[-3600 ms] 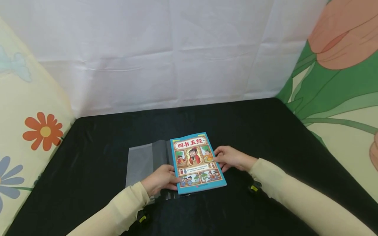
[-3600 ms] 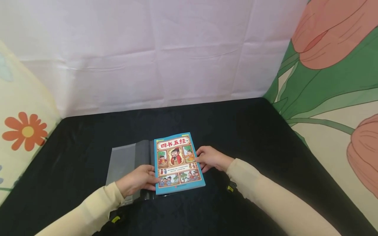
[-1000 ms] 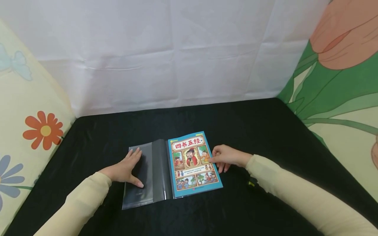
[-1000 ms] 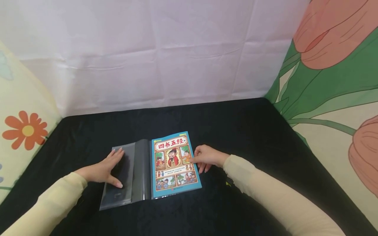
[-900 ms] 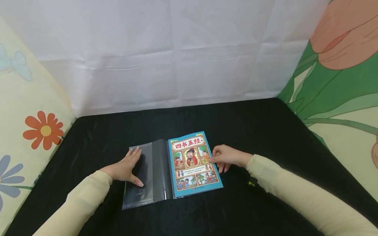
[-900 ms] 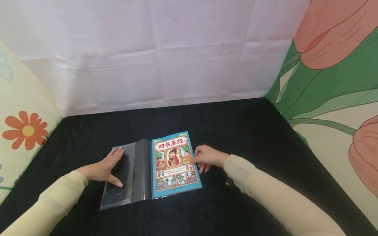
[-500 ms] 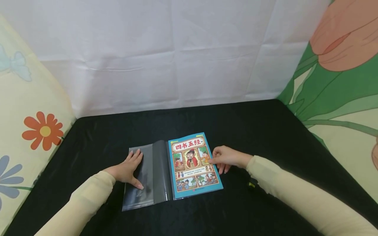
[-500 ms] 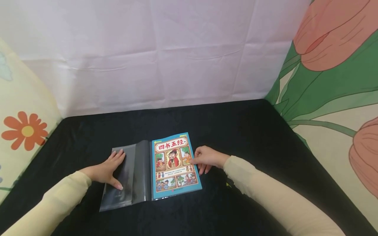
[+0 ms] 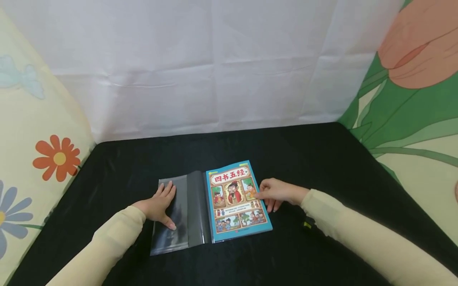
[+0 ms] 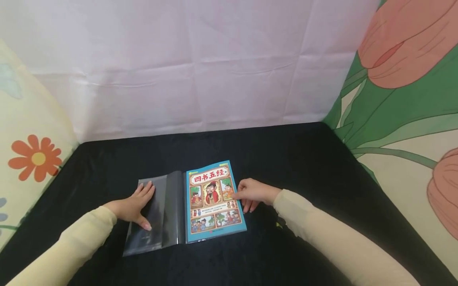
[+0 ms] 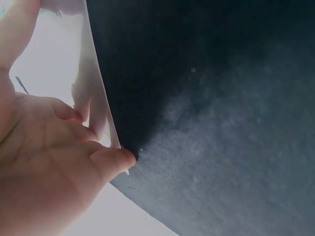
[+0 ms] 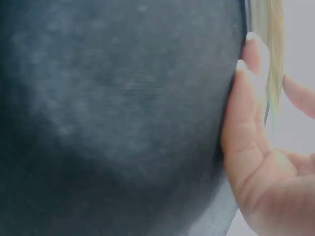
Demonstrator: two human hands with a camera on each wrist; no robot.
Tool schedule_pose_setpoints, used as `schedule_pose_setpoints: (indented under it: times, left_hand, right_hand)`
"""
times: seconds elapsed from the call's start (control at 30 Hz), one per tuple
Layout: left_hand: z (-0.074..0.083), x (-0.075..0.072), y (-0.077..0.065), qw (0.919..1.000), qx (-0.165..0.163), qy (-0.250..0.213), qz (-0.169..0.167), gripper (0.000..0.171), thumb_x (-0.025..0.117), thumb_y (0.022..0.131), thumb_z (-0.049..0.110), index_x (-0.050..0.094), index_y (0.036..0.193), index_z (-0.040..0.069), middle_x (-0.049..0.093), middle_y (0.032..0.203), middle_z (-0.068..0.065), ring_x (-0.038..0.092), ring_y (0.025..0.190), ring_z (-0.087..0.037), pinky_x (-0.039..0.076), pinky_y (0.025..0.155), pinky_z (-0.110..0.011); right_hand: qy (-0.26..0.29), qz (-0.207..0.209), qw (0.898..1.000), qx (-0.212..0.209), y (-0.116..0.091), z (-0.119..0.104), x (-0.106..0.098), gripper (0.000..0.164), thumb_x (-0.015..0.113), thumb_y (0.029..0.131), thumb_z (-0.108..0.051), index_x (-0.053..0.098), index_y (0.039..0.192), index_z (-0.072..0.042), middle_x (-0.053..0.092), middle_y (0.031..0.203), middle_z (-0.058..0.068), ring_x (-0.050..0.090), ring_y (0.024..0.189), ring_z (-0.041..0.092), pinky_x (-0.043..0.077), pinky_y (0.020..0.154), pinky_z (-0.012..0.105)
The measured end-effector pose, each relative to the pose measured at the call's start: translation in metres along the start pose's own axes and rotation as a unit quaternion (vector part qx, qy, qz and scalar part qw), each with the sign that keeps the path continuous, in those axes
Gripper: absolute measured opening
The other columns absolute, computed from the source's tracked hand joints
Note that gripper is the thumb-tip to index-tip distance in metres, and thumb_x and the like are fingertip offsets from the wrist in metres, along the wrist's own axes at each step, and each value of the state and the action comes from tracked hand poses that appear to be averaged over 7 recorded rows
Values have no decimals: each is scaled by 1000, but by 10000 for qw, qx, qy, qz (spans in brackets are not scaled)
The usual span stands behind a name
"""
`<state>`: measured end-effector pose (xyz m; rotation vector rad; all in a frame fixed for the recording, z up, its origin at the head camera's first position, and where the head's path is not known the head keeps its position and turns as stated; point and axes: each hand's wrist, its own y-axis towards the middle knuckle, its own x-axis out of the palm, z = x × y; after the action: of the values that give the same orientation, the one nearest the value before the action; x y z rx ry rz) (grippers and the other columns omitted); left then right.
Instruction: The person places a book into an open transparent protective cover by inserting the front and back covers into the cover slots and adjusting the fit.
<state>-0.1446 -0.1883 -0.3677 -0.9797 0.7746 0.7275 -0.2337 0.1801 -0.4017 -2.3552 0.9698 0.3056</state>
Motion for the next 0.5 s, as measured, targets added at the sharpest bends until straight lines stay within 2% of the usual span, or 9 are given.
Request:
schedule_pose_setpoints:
  times: [0.13,0.23,0.37,0.5]
  left_hand:
    - [8,-9,-1,9995,-150,153,-213,113,78,66,39,8,136,-15,-4,143,-37,-8,127,-53,12,102,-62]
    - [15,-16,-1,9982,-331,292,-409,114,78,66,40,8,136,-15,-4,143,-36,-8,127,-53,12,102,-62]
    - [25,-28,-1,9951,-597,453,-646,114,77,66,41,7,137,-14,-5,144,-34,-8,128,-52,12,103,-61]
    - [35,-39,-4,9918,-769,562,-850,114,78,66,40,7,136,-15,-5,144,-35,-8,128,-52,12,103,-61]
  right_hand:
    - [272,-125,9995,41,0,6,1,36,57,89,-36,49,95,-2,58,74,13,60,59,24,49,51,32]
    - [257,-11,9997,7,-3,8,2,37,57,89,-38,50,98,-3,57,77,12,58,63,24,48,53,33]
    - [51,512,9975,-494,-4,7,8,34,57,89,-34,52,99,-2,53,80,10,50,68,22,42,58,33]
    - [76,1049,9876,-1164,-6,2,16,28,57,89,-26,56,99,0,51,77,7,46,66,19,40,58,33]
